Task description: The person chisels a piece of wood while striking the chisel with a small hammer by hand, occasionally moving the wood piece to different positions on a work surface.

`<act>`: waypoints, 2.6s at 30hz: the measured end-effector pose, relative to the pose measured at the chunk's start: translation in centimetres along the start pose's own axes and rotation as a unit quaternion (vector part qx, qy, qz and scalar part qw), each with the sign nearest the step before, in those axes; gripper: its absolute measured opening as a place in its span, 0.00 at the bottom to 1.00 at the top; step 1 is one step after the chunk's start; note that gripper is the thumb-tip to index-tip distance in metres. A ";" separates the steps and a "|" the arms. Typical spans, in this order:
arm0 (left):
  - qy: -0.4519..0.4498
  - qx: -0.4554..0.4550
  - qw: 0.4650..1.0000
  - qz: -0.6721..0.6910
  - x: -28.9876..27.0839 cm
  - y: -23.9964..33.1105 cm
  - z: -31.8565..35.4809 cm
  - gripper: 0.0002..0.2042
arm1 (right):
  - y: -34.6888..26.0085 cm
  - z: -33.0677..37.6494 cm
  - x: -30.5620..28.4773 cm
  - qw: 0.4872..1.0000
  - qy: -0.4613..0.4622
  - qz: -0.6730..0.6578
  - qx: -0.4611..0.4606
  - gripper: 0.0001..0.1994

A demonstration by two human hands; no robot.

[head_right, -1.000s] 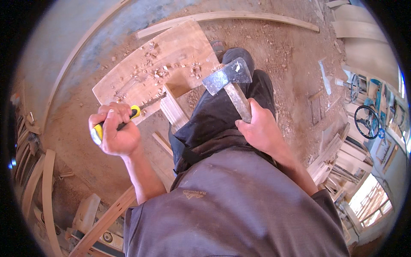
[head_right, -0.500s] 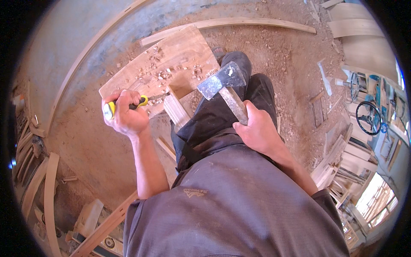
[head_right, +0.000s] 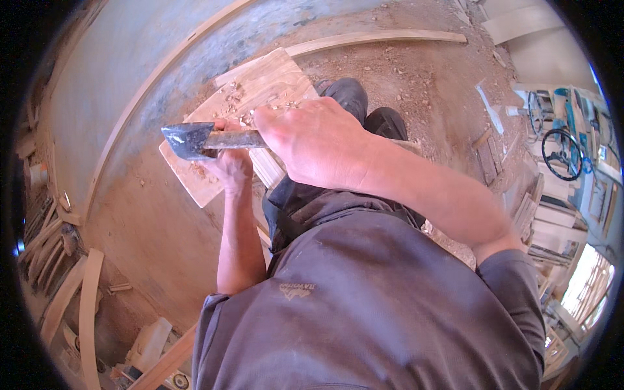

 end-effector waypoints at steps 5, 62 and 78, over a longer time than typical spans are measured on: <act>-0.084 -0.042 0.995 0.022 -1.0 0.8 -0.2 0.05 | -0.9 1.1 -1.1 0.997 0.062 -0.034 -0.025 0.13; -0.124 -0.098 0.979 0.132 -1.5 0.0 -5.2 0.02 | 5.4 4.5 2.9 0.925 0.057 -0.298 0.227 0.18; 0.059 -0.042 0.994 0.079 -5.4 -2.9 -2.3 0.06 | 1.3 1.1 0.6 0.993 0.034 -0.112 0.035 0.17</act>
Point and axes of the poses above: each hand's wrist, its own z-axis away from the middle knuckle, its own x-axis out of the palm, y = z × x, the point moved 2 cm from there along -z, towards the middle knuckle, and after that the axes turned 7 degrees about x, right-handed, at the moved point
